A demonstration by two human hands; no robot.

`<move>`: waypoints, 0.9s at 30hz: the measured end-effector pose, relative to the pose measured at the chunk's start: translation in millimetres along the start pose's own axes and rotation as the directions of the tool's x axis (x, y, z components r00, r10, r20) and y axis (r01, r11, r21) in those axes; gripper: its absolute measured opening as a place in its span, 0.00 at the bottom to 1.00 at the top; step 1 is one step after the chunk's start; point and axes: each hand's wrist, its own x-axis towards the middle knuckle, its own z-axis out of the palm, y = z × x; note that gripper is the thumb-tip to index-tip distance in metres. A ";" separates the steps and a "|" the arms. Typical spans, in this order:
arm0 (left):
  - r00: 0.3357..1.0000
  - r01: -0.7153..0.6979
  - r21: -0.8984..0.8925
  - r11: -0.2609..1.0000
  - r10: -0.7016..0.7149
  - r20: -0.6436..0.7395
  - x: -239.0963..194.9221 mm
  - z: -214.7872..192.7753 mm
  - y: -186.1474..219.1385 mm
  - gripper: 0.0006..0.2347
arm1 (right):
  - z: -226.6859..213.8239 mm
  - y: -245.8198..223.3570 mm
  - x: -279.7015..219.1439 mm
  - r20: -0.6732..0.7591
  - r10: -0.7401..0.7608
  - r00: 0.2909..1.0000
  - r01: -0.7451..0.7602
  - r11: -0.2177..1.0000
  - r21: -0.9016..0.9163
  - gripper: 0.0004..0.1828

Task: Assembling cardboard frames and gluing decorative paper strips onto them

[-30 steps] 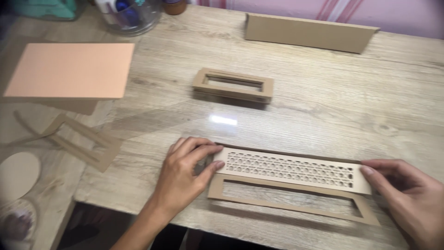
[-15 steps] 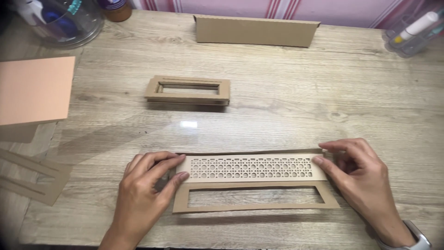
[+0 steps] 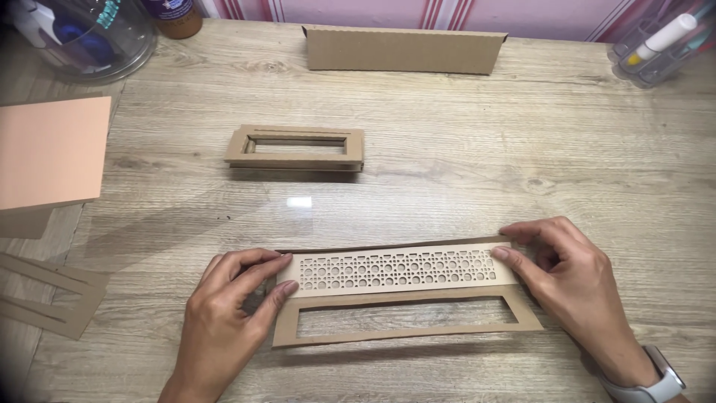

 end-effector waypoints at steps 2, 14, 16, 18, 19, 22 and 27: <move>1.000 -0.012 -0.002 1.000 0.012 0.004 -0.2 0.0 -1.3 0.13 | -0.8 0.5 -1.3 0.007 0.008 1.000 -0.008 1.000 0.010 0.15; 1.000 -0.015 0.003 1.000 0.015 0.016 2.3 4.1 -9.8 0.14 | -5.1 33.0 -3.0 0.086 -0.047 0.995 0.045 0.998 0.033 0.20; 0.999 -0.037 -0.041 0.998 0.038 0.018 1.5 3.2 -12.8 0.14 | -0.9 42.8 -0.6 0.058 -0.169 0.984 0.172 0.984 -0.039 0.23; 1.000 -0.001 -0.045 0.999 0.002 0.030 1.2 2.7 -12.4 0.15 | 0.4 39.7 -3.1 0.049 -0.185 0.982 0.187 0.981 -0.046 0.24; 0.998 0.021 -0.070 0.997 -0.017 0.060 1.8 4.0 -12.2 0.17 | -0.2 39.3 -4.2 0.027 -0.177 0.984 0.179 0.982 -0.069 0.25; 0.999 0.028 -0.065 0.997 -0.025 0.044 -0.2 6.6 -15.7 0.19 | 2.9 42.0 -5.0 0.006 -0.173 0.985 0.173 0.982 -0.081 0.26; 0.998 0.053 -0.217 0.975 -0.046 0.037 0.3 2.5 -12.3 0.18 | -4.2 30.6 0.3 0.069 0.007 0.998 -0.005 1.000 -0.026 0.28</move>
